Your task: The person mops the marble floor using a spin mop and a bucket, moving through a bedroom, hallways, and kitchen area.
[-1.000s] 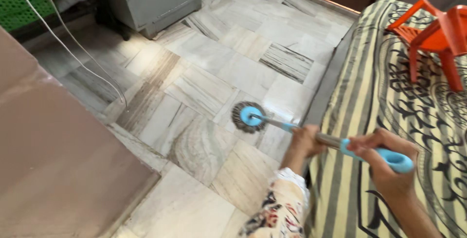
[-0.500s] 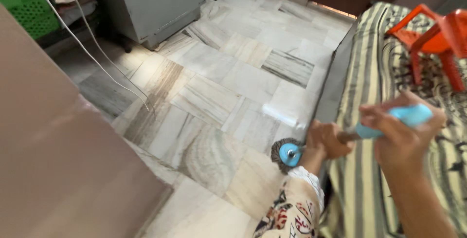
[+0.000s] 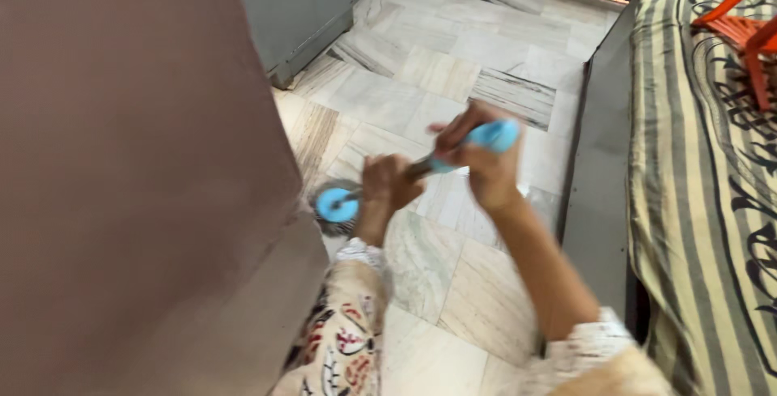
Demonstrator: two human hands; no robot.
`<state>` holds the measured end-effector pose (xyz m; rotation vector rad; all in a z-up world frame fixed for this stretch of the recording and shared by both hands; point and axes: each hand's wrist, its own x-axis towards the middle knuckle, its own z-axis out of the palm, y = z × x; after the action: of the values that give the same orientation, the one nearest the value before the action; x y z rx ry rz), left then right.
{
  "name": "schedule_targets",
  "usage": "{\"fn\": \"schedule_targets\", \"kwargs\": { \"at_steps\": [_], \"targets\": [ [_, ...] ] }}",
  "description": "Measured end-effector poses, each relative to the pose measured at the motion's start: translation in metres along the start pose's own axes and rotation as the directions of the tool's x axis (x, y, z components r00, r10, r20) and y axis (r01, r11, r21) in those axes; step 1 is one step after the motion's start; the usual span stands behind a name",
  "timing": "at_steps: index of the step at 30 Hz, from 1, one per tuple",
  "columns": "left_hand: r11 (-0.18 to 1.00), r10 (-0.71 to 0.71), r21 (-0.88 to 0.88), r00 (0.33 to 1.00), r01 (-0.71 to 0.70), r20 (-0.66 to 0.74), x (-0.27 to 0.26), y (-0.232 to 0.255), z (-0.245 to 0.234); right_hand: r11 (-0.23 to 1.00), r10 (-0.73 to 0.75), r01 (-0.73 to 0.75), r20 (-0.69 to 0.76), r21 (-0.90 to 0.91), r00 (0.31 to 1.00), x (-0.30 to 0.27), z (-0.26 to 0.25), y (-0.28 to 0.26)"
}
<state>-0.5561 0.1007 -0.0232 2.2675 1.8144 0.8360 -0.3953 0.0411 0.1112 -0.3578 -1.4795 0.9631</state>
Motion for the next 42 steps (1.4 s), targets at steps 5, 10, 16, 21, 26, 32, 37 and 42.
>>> {"fn": "schedule_targets", "kwargs": {
  "at_steps": [5, 10, 16, 21, 26, 32, 37, 42],
  "targets": [
    [0.972, -0.228, 0.064, 0.974, 0.228, -0.006, -0.054, -0.086, 0.023, 0.985, 0.102, -0.095, -0.040, 0.146, 0.994, -0.064, 0.050, 0.070],
    [0.930, -0.361, -0.030, 0.925, 0.367, 0.123, -0.085, -0.095, 0.048, 0.976, 0.142, -0.138, -0.010, 0.170, 0.990, -0.096, 0.044, 0.057],
    [0.951, -0.203, -0.160, 0.926, 0.263, 0.318, -0.101, 0.041, 0.058, 0.980, 0.178, -0.174, 0.032, -0.098, 0.983, -0.116, -0.050, -0.067],
    [0.927, -0.154, -0.269, 0.917, 0.263, 0.368, -0.134, 0.211, 0.059, 0.958, 0.215, -0.212, -0.009, -0.194, 0.977, -0.149, -0.120, -0.207],
    [0.866, -0.020, -0.442, 0.900, 0.233, 0.434, -0.187, 0.371, 0.093, 0.844, 0.230, -0.247, -0.095, -0.477, 0.969, -0.215, -0.179, -0.334],
    [0.752, 0.227, -0.659, 0.937, 0.004, 0.265, -0.258, 0.491, 0.184, 0.724, 0.207, -0.305, -0.227, -0.619, 0.952, -0.320, -0.225, -0.408],
    [0.810, 0.206, -0.571, 0.976, -0.135, 0.063, -0.282, 0.512, 0.179, 0.716, 0.214, -0.332, -0.260, -0.614, 0.942, -0.352, -0.228, -0.402],
    [0.863, 0.251, -0.496, 0.934, -0.097, 0.255, -0.301, 0.478, 0.101, 0.881, 0.204, -0.266, -0.193, -0.392, 0.960, -0.341, -0.185, -0.406]
  ]
}}
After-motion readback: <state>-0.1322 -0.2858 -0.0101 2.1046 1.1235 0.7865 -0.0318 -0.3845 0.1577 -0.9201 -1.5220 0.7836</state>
